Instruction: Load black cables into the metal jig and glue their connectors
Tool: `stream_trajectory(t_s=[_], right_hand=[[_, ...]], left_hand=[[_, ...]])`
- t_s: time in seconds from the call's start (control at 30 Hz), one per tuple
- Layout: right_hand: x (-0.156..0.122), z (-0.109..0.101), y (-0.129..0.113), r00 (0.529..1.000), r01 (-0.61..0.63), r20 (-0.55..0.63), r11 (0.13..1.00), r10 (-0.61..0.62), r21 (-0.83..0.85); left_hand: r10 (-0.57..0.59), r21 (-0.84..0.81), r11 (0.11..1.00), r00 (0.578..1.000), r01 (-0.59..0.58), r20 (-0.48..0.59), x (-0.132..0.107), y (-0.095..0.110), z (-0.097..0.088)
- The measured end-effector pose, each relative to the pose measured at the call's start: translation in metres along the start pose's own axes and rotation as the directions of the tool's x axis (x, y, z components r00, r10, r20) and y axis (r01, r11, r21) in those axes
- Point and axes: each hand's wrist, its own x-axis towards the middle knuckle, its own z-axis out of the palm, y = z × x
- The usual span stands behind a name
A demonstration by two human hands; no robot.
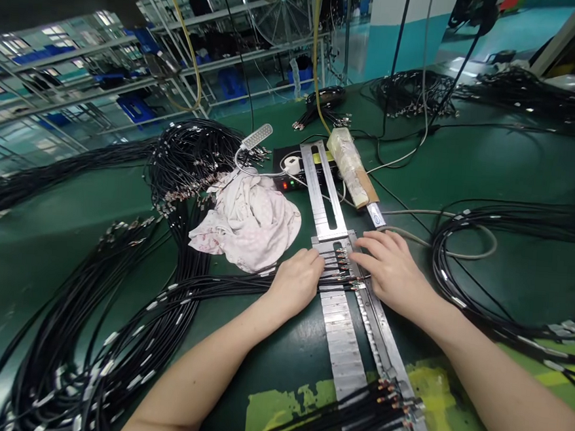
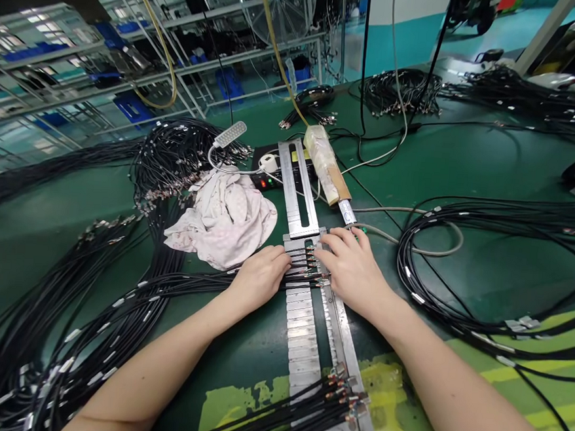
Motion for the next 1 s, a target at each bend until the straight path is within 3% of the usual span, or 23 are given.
stream_trajectory(t_s=[0.17,0.27,0.4,0.53,0.67,0.9,1.0], right_hand=[[0.004,0.008,-0.011,0.985,0.103,0.144,0.993,-0.093,-0.064],[0.006,0.01,-0.016,0.982,0.094,0.174,0.992,-0.078,-0.086],[0.011,0.009,-0.02,0.981,0.051,0.192,0.995,-0.033,-0.09],[0.015,0.01,-0.023,0.98,0.031,0.197,0.996,-0.015,-0.08],[0.011,0.014,-0.02,0.985,0.031,0.174,0.997,-0.019,-0.068],[0.0,0.013,-0.008,1.0,-0.002,0.011,0.998,0.002,0.064],[0.0,0.01,-0.005,0.999,-0.03,-0.021,0.997,0.032,0.072]], left_hand=[[-0.009,-0.107,0.994,1.0,0.011,0.014,0.0,-0.004,0.003],[-0.003,-0.144,0.99,1.0,0.004,0.002,-0.004,-0.01,-0.003],[0.075,-0.038,0.997,0.994,-0.073,0.076,-0.015,-0.014,-0.017],[0.081,0.086,0.992,0.99,-0.091,0.116,-0.02,-0.002,-0.025],[0.098,0.096,0.99,0.99,-0.107,0.098,-0.018,0.004,-0.024],[-0.009,0.004,1.0,0.971,0.009,0.238,-0.02,-0.018,-0.023],[-0.02,-0.004,1.0,0.974,0.021,0.224,-0.02,-0.019,-0.02]])
